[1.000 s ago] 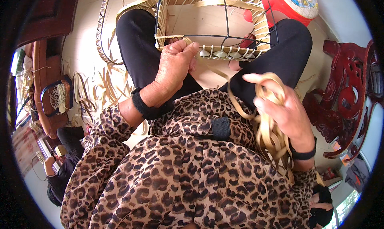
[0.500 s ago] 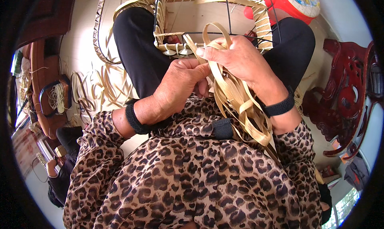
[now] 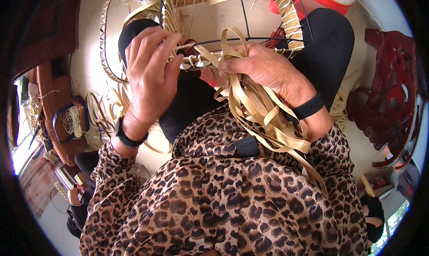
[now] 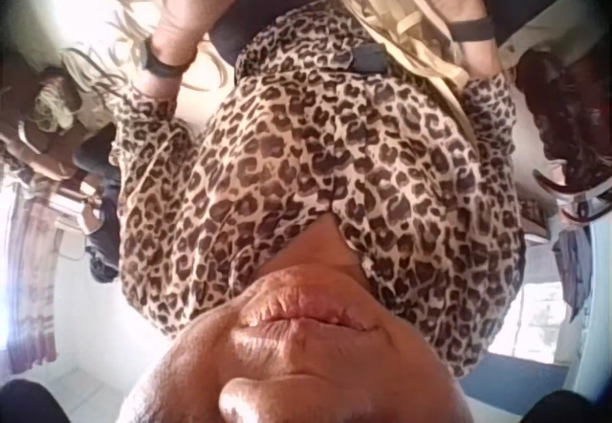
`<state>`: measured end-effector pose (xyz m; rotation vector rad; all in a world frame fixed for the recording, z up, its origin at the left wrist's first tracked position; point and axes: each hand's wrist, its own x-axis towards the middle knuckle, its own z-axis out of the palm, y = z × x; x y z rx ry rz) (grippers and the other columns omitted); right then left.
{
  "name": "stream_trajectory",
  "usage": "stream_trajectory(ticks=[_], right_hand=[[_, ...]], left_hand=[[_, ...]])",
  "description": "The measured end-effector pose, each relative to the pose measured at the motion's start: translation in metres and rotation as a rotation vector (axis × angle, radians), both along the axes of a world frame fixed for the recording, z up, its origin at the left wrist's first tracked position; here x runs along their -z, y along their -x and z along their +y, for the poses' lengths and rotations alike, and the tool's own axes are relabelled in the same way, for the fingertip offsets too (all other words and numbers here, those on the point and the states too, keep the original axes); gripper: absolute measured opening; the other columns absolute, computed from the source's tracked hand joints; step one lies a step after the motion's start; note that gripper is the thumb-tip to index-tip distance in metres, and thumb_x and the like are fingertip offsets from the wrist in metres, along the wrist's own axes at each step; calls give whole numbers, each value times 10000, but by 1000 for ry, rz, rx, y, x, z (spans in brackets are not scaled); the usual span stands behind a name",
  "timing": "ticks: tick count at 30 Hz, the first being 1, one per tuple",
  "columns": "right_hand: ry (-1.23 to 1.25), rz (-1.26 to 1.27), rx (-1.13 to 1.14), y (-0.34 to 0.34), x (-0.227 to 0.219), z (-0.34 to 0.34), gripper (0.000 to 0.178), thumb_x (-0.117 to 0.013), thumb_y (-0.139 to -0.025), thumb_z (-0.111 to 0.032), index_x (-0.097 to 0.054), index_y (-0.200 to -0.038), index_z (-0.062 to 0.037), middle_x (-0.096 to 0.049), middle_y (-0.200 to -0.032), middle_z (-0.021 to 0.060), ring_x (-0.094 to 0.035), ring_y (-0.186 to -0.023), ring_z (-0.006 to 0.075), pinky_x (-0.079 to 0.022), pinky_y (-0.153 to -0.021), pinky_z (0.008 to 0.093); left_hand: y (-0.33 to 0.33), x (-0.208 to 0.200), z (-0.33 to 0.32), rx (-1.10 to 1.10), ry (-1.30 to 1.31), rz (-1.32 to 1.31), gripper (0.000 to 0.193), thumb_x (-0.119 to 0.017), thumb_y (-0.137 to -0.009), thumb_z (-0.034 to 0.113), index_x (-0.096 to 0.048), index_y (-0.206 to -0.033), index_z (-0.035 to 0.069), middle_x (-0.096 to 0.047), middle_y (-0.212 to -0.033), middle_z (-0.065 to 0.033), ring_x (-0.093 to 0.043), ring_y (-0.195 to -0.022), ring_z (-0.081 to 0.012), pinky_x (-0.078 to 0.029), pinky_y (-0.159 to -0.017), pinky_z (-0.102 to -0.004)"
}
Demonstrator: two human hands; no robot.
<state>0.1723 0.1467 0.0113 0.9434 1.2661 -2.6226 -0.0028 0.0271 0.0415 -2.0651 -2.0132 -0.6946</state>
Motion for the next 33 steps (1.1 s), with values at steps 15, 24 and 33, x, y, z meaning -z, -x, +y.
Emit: stream_trajectory(ticks=[15,24,33], right_hand=[[-478,-88,-285,3,3,11,349,-609,-812,-220,-550,-1009,61,-624,-765,85,-587,-646,136,-465,-622,248],[192,96,5,3,-11,3,241,-608,-820,-189,-567,-926,23,-601,-752,79,-603,-650,137,-502,-588,248],[594,236,146,7,-1,13,224,-556,-835,-148,-520,-993,7,-615,-834,118,-642,-773,237,-563,-627,314]], left_hand=[[23,9,12,143,312,-293,113,-607,-782,77,-651,-885,63,-576,-641,-35,-553,-636,-176,-372,-739,-294],[17,10,4,90,246,-141,218,-658,-740,110,-628,-955,91,-611,-763,-34,-582,-778,-172,-320,-875,-392],[14,2,24,149,216,-9,82,-673,-716,113,-625,-761,64,-601,-701,-36,-583,-697,-193,-356,-824,-372]])
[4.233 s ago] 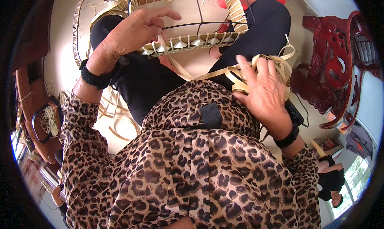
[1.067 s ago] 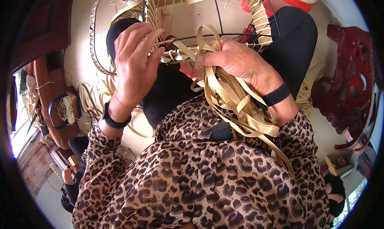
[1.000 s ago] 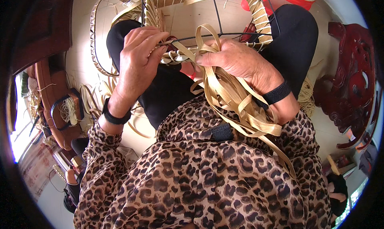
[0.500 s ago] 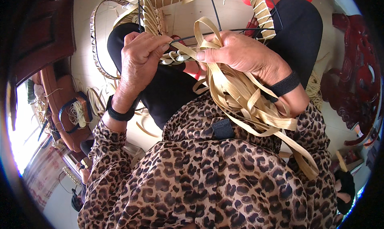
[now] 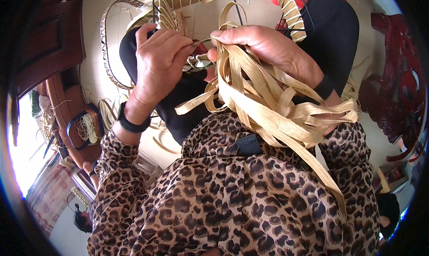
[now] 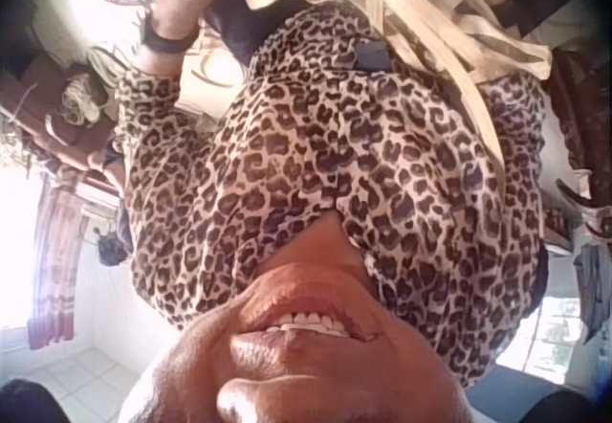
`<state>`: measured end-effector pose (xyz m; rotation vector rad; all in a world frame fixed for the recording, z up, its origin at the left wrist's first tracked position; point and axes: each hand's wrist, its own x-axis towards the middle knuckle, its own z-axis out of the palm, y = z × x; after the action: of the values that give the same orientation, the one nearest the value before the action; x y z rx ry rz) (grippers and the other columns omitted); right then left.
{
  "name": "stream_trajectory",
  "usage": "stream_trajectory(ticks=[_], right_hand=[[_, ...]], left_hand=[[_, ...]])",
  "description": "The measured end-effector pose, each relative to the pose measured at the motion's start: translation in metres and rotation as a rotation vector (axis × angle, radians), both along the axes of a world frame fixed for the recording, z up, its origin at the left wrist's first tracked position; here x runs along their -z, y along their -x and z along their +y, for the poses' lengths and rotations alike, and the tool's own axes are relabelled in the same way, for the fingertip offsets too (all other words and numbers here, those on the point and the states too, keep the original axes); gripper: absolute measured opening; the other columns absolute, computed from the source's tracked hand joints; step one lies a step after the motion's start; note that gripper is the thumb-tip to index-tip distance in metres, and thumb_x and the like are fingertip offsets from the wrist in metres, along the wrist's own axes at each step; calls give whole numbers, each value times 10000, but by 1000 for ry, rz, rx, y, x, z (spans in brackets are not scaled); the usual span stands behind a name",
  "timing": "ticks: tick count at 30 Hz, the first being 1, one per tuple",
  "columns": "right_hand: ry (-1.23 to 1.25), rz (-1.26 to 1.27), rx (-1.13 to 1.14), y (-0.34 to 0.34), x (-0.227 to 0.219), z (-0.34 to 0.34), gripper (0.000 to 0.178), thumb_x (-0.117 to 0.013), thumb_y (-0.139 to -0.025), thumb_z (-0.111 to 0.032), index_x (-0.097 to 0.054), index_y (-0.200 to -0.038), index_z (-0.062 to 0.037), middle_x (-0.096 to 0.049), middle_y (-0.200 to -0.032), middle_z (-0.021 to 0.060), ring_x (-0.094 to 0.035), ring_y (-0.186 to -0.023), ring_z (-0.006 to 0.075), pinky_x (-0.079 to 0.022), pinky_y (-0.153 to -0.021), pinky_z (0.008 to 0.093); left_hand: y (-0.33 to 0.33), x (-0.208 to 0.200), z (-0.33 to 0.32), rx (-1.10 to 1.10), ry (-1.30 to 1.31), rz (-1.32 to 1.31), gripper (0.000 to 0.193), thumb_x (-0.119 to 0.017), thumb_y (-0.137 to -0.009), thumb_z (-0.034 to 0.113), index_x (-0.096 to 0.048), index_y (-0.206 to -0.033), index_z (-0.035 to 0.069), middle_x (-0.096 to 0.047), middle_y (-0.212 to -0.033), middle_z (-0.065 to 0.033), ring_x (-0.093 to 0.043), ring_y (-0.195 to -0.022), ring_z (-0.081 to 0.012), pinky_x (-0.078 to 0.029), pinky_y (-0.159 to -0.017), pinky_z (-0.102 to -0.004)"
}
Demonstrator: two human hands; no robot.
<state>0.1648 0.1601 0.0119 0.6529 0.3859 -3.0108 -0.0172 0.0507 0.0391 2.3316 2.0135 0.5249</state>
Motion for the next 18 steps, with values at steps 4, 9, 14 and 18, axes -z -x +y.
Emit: stream_trajectory(ticks=[4,9,14,18], right_hand=[[-9,40,6,4,19,3,200,-544,-846,-169,-521,-986,-28,-632,-867,115,-642,-686,163,-558,-594,304],[9,41,7,-13,29,14,215,-528,-853,-176,-529,-985,-7,-633,-877,119,-639,-676,151,-553,-604,281],[-64,84,-9,-24,38,21,255,-513,-856,-195,-526,-1010,8,-632,-883,112,-636,-694,148,-542,-609,260],[-132,-234,9,11,-18,6,198,-526,-859,-200,-522,-960,-29,-624,-827,110,-625,-593,143,-534,-489,242]], left_hand=[[11,-2,7,-18,263,-316,76,-649,-730,76,-615,-745,10,-591,-657,-68,-588,-637,-186,-450,-594,-279],[5,-15,39,-78,681,-435,106,-592,-797,89,-647,-849,14,-622,-692,-45,-578,-652,-92,-462,-620,-235],[-6,-10,45,-29,755,-494,114,-595,-801,98,-655,-864,24,-634,-713,-38,-572,-640,-89,-462,-630,-220],[24,-7,35,68,580,-415,115,-598,-783,85,-654,-859,19,-629,-686,-30,-564,-611,-88,-455,-620,-213]])
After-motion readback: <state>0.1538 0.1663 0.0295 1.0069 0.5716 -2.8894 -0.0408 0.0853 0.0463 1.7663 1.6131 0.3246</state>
